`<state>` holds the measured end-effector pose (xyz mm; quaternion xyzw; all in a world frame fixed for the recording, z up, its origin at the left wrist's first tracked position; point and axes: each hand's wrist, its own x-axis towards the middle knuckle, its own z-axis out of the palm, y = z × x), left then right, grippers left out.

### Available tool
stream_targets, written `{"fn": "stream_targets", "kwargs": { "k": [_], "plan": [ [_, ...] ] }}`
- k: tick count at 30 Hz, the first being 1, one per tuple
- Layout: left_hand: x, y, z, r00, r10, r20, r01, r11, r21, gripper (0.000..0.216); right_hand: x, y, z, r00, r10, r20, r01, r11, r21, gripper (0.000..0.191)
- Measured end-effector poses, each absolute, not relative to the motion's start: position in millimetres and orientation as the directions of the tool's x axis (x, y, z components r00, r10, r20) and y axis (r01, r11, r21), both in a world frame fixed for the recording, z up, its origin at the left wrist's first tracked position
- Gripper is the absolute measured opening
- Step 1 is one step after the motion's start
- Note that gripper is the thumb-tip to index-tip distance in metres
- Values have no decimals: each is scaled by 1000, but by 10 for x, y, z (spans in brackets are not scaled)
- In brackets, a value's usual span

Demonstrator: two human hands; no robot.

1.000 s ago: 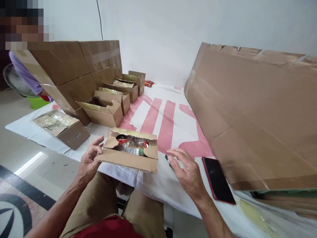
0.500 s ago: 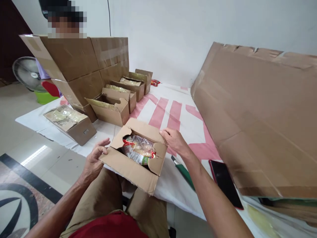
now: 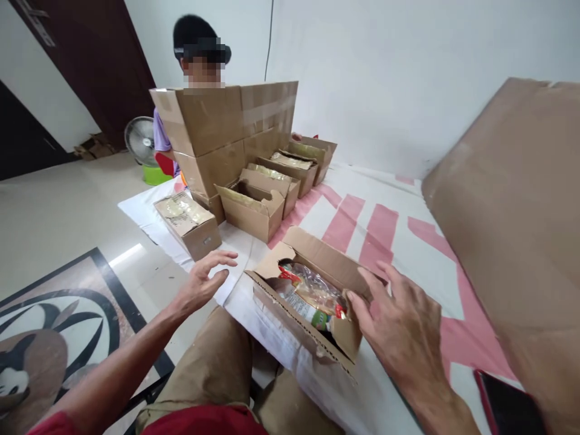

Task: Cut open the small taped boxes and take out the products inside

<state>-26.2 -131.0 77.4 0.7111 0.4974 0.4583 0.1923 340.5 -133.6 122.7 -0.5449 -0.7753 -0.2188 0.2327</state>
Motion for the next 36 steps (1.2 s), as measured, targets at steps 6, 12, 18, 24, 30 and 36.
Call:
{"fn": "stream_targets", "kwargs": {
  "k": [6, 12, 18, 24, 30, 36],
  "plan": [
    [-533, -679, 408, 355, 889, 289, 920, -387, 61, 27, 3696, -1495, 933, -93, 834, 543, 898, 305, -316, 35],
    [-995, -443, 236, 400, 884, 244, 913, -406, -26, 24, 3809, -1640, 756, 208, 952, 226, 751, -8, -660, 40],
    [-1269, -333, 206, 432, 867, 247, 898, -439, -29, 25, 3777, -1610, 714, 237, 964, 123, 739, -97, -667, 67],
    [-1604, -224, 256, 460, 854, 243, 879, -477, 14, 25, 3669, -1727, 788, 128, 965, 229, 783, 43, -620, 54],
    [-840, -426, 890, 363, 847, 389, 787, -502, 359, 28, 3566, -1820, 1155, -94, 869, 485, 876, 303, -374, 31],
    [526, -786, 1796, 897, 414, 153, 295, -820, 491, 35, 3115, -1636, 1555, -617, 707, 344, 706, 691, -153, 22]
  ]
}}
